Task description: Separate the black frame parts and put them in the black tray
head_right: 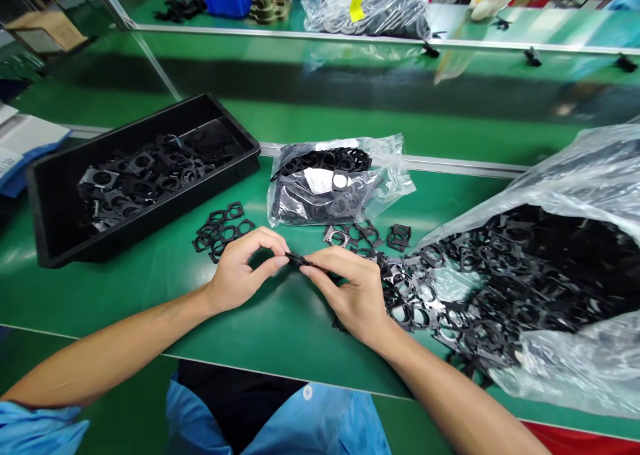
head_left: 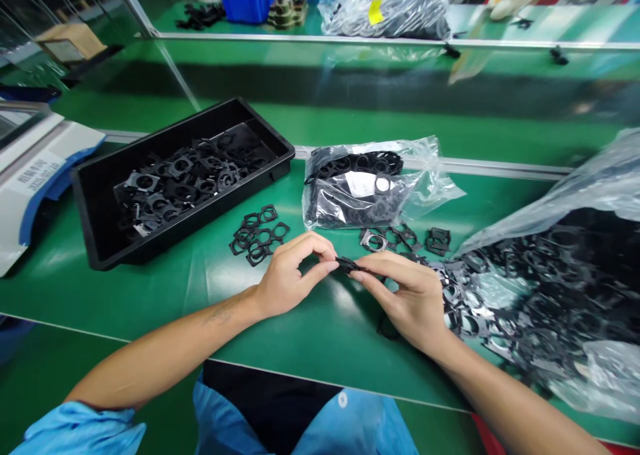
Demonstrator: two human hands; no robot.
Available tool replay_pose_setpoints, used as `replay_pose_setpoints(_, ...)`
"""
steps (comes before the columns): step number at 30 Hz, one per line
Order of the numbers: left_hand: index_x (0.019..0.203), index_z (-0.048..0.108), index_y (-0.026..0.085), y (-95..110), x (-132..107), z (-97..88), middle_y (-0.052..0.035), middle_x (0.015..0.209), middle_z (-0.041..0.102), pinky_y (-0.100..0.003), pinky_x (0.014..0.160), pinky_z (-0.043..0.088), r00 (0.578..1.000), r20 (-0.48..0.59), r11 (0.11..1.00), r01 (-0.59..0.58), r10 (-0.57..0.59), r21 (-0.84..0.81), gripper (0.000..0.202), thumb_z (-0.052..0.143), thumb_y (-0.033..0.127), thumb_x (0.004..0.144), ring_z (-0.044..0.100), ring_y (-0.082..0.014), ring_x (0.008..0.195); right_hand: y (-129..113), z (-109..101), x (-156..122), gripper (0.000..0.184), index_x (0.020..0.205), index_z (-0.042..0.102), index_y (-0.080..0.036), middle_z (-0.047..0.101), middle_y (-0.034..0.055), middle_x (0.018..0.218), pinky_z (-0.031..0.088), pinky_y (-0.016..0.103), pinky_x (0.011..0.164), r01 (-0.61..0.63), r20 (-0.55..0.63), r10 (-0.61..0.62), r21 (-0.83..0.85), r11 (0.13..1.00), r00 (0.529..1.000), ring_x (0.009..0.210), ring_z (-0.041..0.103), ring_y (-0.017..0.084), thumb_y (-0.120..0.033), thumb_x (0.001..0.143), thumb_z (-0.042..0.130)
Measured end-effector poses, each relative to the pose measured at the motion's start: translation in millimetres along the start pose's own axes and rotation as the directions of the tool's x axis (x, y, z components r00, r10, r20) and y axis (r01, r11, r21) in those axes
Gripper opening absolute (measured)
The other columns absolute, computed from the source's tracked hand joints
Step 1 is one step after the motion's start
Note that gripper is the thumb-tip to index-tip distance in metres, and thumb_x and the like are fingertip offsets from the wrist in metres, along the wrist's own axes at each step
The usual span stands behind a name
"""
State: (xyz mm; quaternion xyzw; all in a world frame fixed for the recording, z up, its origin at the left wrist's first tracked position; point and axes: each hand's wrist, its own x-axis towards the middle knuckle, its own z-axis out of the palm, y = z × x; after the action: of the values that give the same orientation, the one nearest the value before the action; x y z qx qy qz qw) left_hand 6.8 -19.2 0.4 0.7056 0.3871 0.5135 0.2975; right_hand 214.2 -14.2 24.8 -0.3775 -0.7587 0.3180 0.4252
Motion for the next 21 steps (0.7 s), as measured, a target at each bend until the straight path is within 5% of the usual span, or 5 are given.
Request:
replay_pose_setpoints(16,0.093,0.068,0.018,2.6,-0.9,0.5,-0.0008,0.082,0.071,-0.022,0.073,0.054,0.998,-0.064,1.000,-0.015,0.017,0.020,0.007,0.073,0.019,0.089,0.066,-0.0101,0.072,1.0,3.9,-5.0,0.015,0.091,0.073,-0.022,0.075,0.0041,0.083,0.065,0.029,0.069,-0.190,-0.047,0.195,0.089,0.978,0.980,0.068,0.073,0.017,-0.036,0.088,0.076)
replay_pose_setpoints(21,0.092,0.069,0.018,2.8,-1.7,0.2,-0.0011,0.082,0.072,-0.023,0.074,0.055,0.998,-0.066,1.000,0.010,-0.010,0.001,0.007,0.074,0.020,0.088,0.067,-0.0112,0.074,0.4,3.5,-4.8,0.009,0.090,0.069,-0.022,0.073,0.0029,0.081,0.062,0.029,0.068,-0.141,-0.041,0.144,0.065,0.988,0.989,0.070,0.071,0.017,-0.029,0.089,0.075)
